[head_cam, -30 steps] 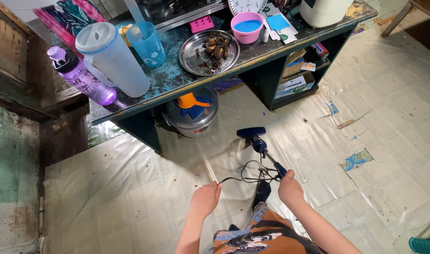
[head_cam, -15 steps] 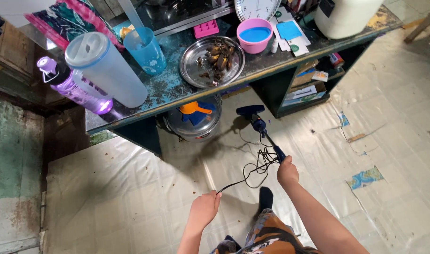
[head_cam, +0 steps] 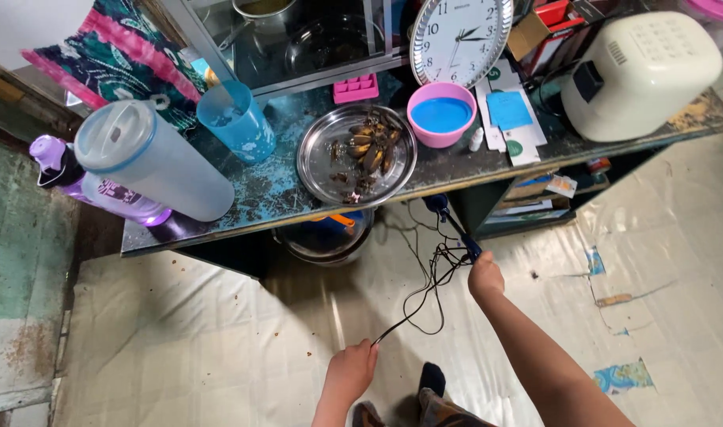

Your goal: The person vacuums the floor, moving the vacuum head across a patterned surface and along the edges of furniture.

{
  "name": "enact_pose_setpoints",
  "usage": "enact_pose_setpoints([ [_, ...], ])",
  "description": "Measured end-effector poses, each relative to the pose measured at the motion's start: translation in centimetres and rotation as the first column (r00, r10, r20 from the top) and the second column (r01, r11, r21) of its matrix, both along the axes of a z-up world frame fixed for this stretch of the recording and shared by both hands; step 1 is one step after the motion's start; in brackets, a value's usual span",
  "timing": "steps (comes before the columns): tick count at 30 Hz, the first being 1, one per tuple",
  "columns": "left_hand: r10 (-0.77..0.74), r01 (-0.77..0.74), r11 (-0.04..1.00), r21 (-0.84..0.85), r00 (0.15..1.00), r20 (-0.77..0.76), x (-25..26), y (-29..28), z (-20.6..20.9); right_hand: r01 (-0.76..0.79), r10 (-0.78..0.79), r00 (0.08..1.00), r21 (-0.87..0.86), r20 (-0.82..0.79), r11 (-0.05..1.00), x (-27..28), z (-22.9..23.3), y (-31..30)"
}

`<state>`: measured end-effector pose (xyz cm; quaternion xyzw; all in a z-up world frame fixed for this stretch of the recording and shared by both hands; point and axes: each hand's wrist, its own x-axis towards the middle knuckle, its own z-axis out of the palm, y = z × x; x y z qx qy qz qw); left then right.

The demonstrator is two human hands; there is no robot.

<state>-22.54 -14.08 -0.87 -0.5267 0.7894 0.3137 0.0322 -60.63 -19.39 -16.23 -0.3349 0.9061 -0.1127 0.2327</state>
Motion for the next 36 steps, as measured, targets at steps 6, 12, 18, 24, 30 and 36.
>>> enact_pose_setpoints([
  [6, 0.008, -0.008, 0.999, 0.032, 1.0, 0.02, -1.8, -1.8, -1.2, 0.01, -0.01, 0.999, 0.023, 0.031, 1.0, -2.8, -0.5, -6.0],
  [12, 0.015, -0.015, 1.0, 0.004, 0.999, 0.03, -2.8, -2.6, -1.8, -0.044, 0.044, 0.999, 0.035, 0.002, 0.998, -3.8, -0.6, -6.6],
  [18, 0.009, -0.009, 1.0, 0.003, 1.0, 0.003, -3.0, -1.8, -1.9, -0.069, 0.072, 0.996, 0.072, -0.044, 0.995, -3.2, 0.0, -2.1],
  [24, -0.055, 0.051, 0.997, -0.063, 0.997, -0.062, -1.4, 0.5, -1.4, -0.045, 0.049, 0.998, 0.108, -0.028, 0.993, -1.1, 1.8, 5.5],
  [30, -0.095, 0.087, 0.993, -0.083, 0.99, -0.101, 2.4, 4.1, -0.3, 0.015, -0.015, 1.0, 0.15, 0.004, 0.989, 4.0, 3.5, 15.9],
  [36, -0.155, 0.138, 0.981, -0.134, 0.98, -0.125, 7.6, 8.6, 1.0, 0.058, -0.058, 0.998, 0.135, -0.003, 0.989, 11.5, 3.5, 26.3],
])
